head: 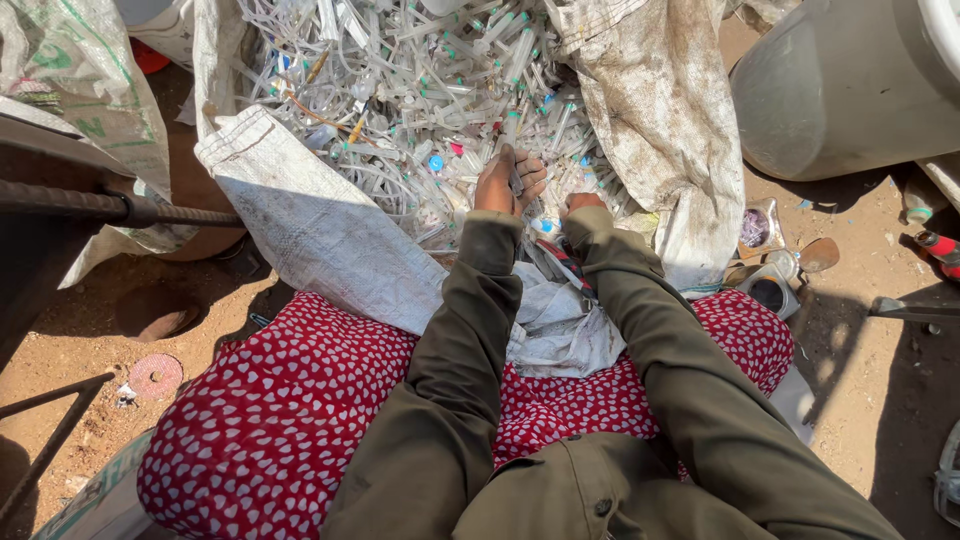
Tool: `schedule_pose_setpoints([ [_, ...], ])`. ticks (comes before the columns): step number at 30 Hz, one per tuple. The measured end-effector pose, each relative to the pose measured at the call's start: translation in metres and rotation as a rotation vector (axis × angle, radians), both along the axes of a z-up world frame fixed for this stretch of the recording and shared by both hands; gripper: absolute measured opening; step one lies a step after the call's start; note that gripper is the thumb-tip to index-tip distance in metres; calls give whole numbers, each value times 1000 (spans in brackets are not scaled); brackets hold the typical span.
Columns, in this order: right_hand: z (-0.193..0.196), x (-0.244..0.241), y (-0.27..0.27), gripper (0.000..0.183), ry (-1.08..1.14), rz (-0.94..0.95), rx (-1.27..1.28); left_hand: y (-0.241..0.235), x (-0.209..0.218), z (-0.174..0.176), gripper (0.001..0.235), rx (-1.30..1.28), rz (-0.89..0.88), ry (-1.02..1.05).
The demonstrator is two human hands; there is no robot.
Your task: The person sits on the ground and sorts through a large sack of used medical syringes. They pick up syringes one by one, separate the needle from the barrel, and place the components into a nearby bucket.
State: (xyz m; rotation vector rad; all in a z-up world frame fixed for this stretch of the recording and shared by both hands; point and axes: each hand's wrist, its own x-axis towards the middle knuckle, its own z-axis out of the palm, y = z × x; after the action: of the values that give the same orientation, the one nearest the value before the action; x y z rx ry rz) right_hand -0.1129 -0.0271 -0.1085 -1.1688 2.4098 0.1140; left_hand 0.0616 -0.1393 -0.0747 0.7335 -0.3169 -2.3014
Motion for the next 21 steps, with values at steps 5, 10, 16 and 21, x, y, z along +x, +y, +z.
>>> schedule_pose_setpoints([
  [5,74,0,5,35,-484,-89,-106,12,-17,-64,35,-13,-55,-214],
  [10,167,14,4,29,-635,190,-355,20,-39,-94,28,15,-241,-138],
  [16,182,25,48,26,-520,108,-507,53,-47,-64,26,-198,-426,29],
  [21,147,3,96,31,-661,-222,-627,72,-54,-40,29,-255,-559,-21],
])
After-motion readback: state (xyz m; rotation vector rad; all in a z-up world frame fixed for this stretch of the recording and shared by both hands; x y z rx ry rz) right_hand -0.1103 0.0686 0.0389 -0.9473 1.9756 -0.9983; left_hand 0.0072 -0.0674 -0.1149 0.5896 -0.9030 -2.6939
